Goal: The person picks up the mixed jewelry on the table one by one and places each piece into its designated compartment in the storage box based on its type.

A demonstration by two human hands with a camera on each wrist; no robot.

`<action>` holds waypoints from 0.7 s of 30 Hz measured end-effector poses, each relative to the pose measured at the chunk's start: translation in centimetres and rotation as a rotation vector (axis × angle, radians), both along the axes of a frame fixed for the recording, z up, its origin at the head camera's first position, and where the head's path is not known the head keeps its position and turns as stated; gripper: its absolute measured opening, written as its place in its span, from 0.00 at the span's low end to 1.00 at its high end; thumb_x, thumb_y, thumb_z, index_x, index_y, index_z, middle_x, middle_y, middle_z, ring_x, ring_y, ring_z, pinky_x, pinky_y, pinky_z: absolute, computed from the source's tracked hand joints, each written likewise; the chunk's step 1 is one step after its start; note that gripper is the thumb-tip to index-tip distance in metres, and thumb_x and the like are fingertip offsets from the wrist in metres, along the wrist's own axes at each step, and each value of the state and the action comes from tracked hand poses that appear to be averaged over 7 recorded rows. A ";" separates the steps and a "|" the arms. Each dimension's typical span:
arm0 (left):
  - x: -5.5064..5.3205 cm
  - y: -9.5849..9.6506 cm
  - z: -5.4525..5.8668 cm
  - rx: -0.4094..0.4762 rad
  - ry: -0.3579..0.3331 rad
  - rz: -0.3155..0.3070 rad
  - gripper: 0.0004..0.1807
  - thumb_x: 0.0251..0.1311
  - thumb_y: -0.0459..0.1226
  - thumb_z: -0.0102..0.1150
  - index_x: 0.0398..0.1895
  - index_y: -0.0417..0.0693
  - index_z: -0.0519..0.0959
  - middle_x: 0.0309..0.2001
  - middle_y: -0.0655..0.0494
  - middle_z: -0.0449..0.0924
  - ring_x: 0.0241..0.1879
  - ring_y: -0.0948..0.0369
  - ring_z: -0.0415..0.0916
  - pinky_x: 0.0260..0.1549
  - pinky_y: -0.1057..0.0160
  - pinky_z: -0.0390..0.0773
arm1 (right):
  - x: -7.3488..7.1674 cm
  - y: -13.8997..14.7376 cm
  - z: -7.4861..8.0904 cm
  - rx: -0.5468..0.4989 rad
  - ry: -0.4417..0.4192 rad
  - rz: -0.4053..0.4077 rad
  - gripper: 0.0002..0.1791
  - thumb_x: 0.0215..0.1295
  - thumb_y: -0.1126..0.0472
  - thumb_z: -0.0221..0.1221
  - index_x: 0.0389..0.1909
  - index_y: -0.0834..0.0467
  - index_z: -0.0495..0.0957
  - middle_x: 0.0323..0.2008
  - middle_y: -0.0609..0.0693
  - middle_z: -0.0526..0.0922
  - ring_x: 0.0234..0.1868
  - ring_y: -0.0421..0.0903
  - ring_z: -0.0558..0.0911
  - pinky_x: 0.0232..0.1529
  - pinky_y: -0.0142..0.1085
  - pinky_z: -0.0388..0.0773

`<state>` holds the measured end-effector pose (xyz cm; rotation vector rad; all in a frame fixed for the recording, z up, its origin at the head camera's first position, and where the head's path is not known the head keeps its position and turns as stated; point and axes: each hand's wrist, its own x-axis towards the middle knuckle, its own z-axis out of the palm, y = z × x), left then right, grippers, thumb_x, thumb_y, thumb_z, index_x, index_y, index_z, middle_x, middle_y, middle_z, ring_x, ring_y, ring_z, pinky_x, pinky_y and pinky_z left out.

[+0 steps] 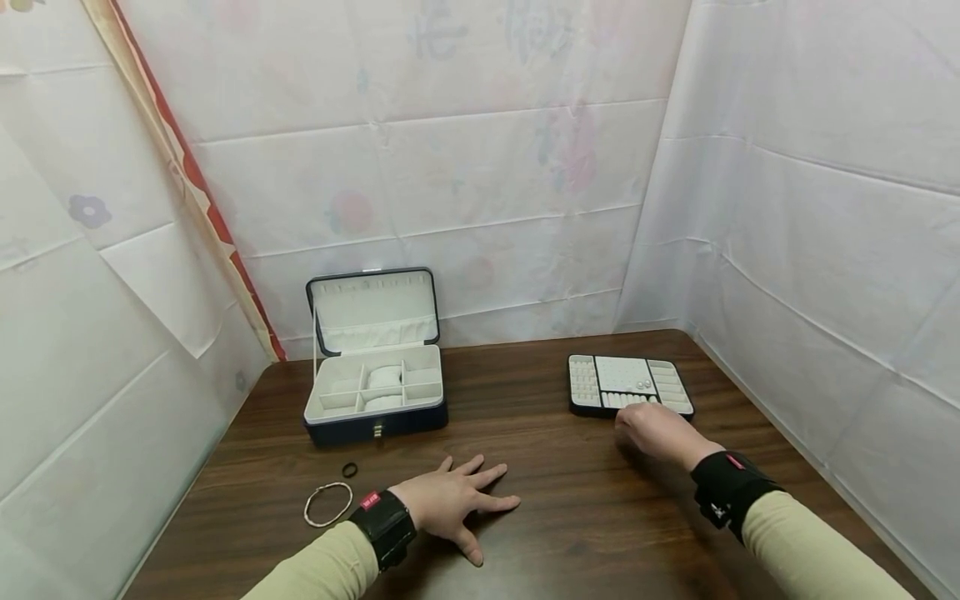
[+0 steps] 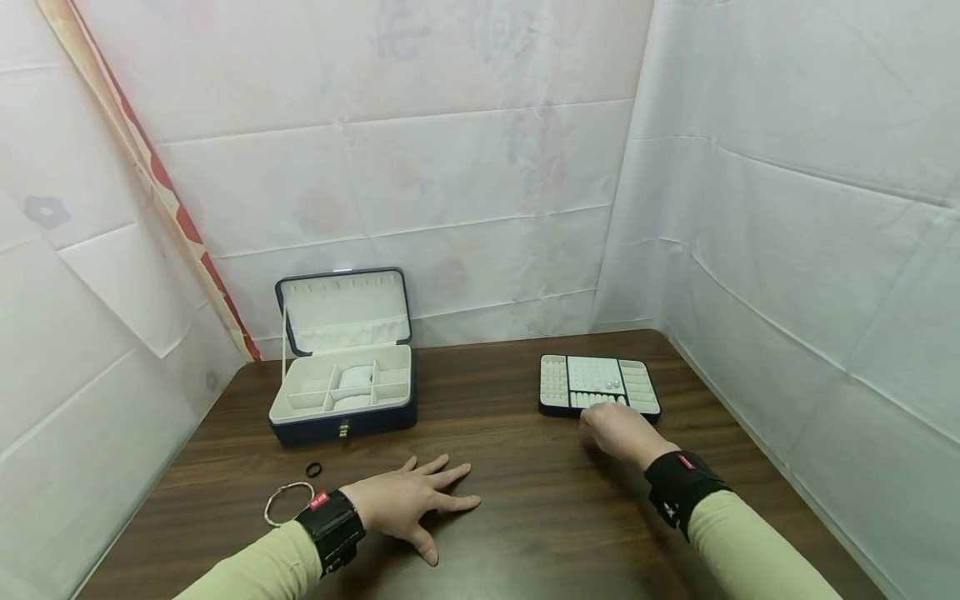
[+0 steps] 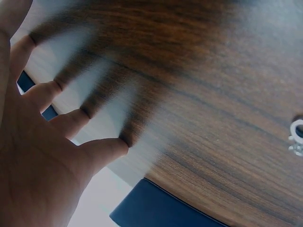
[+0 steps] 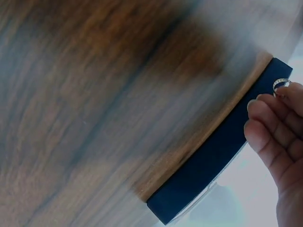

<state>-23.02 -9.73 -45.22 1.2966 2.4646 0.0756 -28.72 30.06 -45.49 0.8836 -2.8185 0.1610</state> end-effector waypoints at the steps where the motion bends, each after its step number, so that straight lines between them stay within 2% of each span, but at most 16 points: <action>1: 0.0 0.0 0.0 0.000 -0.001 0.001 0.48 0.52 0.65 0.66 0.78 0.80 0.58 0.83 0.56 0.45 0.80 0.40 0.43 0.65 0.25 0.56 | 0.0 0.0 0.1 -0.003 0.017 -0.008 0.05 0.67 0.67 0.65 0.33 0.54 0.85 0.33 0.45 0.87 0.36 0.44 0.86 0.39 0.41 0.83; 5: 0.1 0.0 0.1 0.000 -0.011 0.009 0.48 0.52 0.64 0.66 0.78 0.81 0.58 0.83 0.56 0.45 0.80 0.40 0.43 0.66 0.25 0.56 | -0.1 -0.1 0.4 -0.022 0.065 -0.037 0.07 0.66 0.67 0.65 0.29 0.54 0.83 0.28 0.44 0.85 0.30 0.42 0.84 0.32 0.40 0.80; 8: 0.1 0.0 0.1 0.002 -0.013 0.009 0.48 0.52 0.64 0.66 0.78 0.81 0.58 0.83 0.56 0.45 0.80 0.41 0.43 0.66 0.25 0.55 | -0.2 -0.1 0.7 -0.033 0.057 -0.070 0.11 0.68 0.66 0.65 0.25 0.54 0.79 0.22 0.41 0.79 0.23 0.38 0.76 0.26 0.38 0.73; 11: 0.1 -0.1 0.0 0.004 -0.010 0.005 0.48 0.52 0.64 0.66 0.78 0.81 0.57 0.83 0.56 0.44 0.80 0.40 0.43 0.66 0.25 0.56 | -0.3 -0.1 0.9 -0.042 0.035 -0.100 0.12 0.69 0.65 0.63 0.24 0.55 0.77 0.20 0.40 0.74 0.21 0.36 0.69 0.25 0.36 0.68; 21: 0.2 0.1 -0.1 -0.003 0.028 -0.007 0.49 0.51 0.65 0.66 0.78 0.81 0.58 0.83 0.55 0.46 0.80 0.40 0.45 0.64 0.25 0.59 | -0.3 -0.3 1.2 -0.058 0.059 -0.160 0.10 0.70 0.65 0.62 0.27 0.56 0.79 0.21 0.44 0.74 0.21 0.39 0.71 0.25 0.37 0.68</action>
